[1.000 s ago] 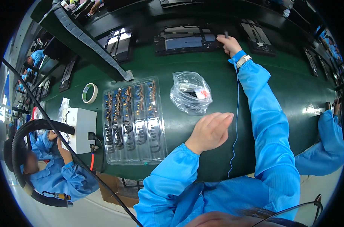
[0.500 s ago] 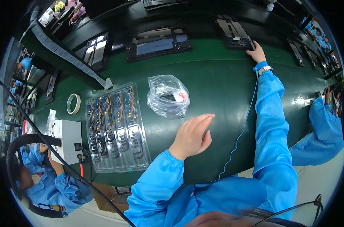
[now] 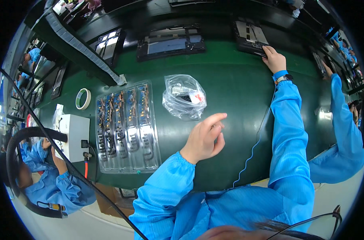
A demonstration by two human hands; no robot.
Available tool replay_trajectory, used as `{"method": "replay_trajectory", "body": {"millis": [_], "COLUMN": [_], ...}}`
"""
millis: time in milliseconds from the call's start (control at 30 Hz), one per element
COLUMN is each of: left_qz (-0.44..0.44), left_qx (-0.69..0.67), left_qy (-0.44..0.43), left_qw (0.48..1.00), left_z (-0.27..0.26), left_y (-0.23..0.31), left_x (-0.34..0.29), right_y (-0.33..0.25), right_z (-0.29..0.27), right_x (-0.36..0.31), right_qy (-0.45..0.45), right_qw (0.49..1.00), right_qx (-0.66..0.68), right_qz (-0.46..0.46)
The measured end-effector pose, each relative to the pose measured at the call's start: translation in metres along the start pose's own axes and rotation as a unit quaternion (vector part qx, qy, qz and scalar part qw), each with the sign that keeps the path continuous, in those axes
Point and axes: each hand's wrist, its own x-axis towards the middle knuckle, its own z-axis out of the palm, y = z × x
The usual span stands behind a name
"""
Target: Assembling internal components into a tablet housing on a factory production line.
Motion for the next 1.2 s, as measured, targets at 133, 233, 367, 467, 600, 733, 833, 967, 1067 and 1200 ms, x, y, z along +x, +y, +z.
{"method": "replay_trajectory", "body": {"millis": [133,233,367,467,600,733,833,967,1067,1200], "left_qz": [0.05,0.049,-0.001,-0.094,-0.26,-0.392,-0.433,-0.447,-0.426,-0.379], "left_qx": [0.011,0.021,0.048,0.052,-0.248,-0.333,-0.363,-0.308,-0.199,0.132], "left_qy": [0.006,0.016,0.024,0.003,0.149,0.243,0.183,0.024,-0.025,-0.072], "left_qw": [0.999,0.998,0.999,0.994,0.921,0.822,0.805,0.84,0.882,0.913], "left_z": [0.003,-0.006,-0.024,-0.033,-0.018,-0.001,0.017,0.014,-0.011,-0.052], "left_y": [-0.004,0.003,0.034,0.081,0.115,0.134,0.147,0.15,0.154,0.144], "left_x": [-0.003,-0.006,-0.008,-0.017,-0.062,-0.084,-0.084,-0.088,-0.098,-0.108], "right_y": [-0.043,-0.089,-0.136,-0.168,-0.216,-0.155,-0.11,-0.096,-0.114,-0.147], "right_z": [-0.033,-0.085,-0.148,-0.187,-0.222,-0.197,-0.144,-0.121,-0.166,-0.212], "right_x": [-0.015,-0.046,-0.11,-0.16,-0.184,-0.157,-0.104,-0.116,-0.143,-0.196], "right_qy": [0.112,0.146,0.133,0.106,0.06,-0.054,0.018,-0.116,-0.172,-0.226], "right_qw": [0.993,0.984,0.969,0.961,0.952,0.897,0.941,0.912,0.902,0.858], "right_qx": [0.024,0.048,0.087,0.122,0.181,0.396,0.309,0.341,0.347,0.435], "right_qz": [-0.014,-0.092,-0.189,-0.227,-0.239,-0.19,0.138,0.199,0.192,0.156]}}
